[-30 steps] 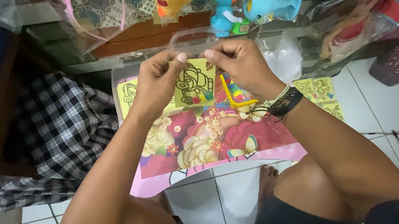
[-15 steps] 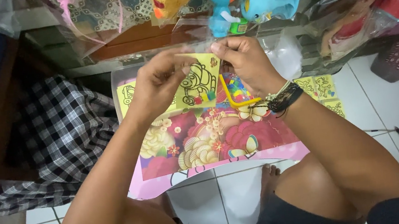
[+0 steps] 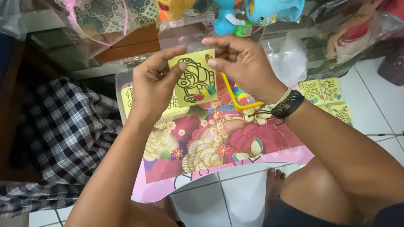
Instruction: Applying small colored beads or sand to sticky templates and then packaging them into plastic bags.
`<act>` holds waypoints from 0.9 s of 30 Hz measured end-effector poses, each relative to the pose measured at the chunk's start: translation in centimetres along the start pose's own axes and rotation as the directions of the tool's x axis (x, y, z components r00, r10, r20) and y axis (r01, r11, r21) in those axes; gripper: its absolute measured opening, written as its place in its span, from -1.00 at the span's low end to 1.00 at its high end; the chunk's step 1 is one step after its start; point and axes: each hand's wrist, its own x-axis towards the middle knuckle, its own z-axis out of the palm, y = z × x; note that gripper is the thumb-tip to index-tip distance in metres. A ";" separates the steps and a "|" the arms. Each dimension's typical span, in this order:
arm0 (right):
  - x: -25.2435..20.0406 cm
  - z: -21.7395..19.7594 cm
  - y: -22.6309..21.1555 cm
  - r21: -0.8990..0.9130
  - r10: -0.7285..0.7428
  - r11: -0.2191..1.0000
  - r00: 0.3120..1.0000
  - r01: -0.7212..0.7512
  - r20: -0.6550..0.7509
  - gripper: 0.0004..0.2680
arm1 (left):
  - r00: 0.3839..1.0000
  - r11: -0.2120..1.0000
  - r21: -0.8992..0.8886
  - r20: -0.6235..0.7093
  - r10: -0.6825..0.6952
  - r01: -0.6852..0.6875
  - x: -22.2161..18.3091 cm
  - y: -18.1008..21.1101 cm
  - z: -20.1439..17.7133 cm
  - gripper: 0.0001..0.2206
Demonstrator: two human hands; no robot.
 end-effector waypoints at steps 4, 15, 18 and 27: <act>0.0 0.0 -0.4 -0.118 -0.008 0.993 1.000 0.005 -0.030 -0.77 | 0.999 0.999 -0.022 0.027 -0.042 0.043 -0.1 0.5 0.2 -0.72; 0.2 -1.1 0.3 -0.277 0.101 0.956 0.995 -0.099 -0.005 -0.84 | 0.997 0.963 0.268 0.060 -0.044 0.027 -0.1 0.1 -0.5 -0.80; 0.1 -1.2 0.4 -0.300 0.126 0.947 0.992 -0.116 0.014 -0.85 | 0.997 0.957 0.291 0.063 -0.034 0.014 -0.1 0.2 -0.4 -0.82; 0.6 -2.3 2.2 -0.501 -0.006 0.864 0.995 0.053 0.095 -0.91 | 0.991 0.943 0.313 0.037 -0.129 0.111 -0.1 -0.4 -1.1 -0.84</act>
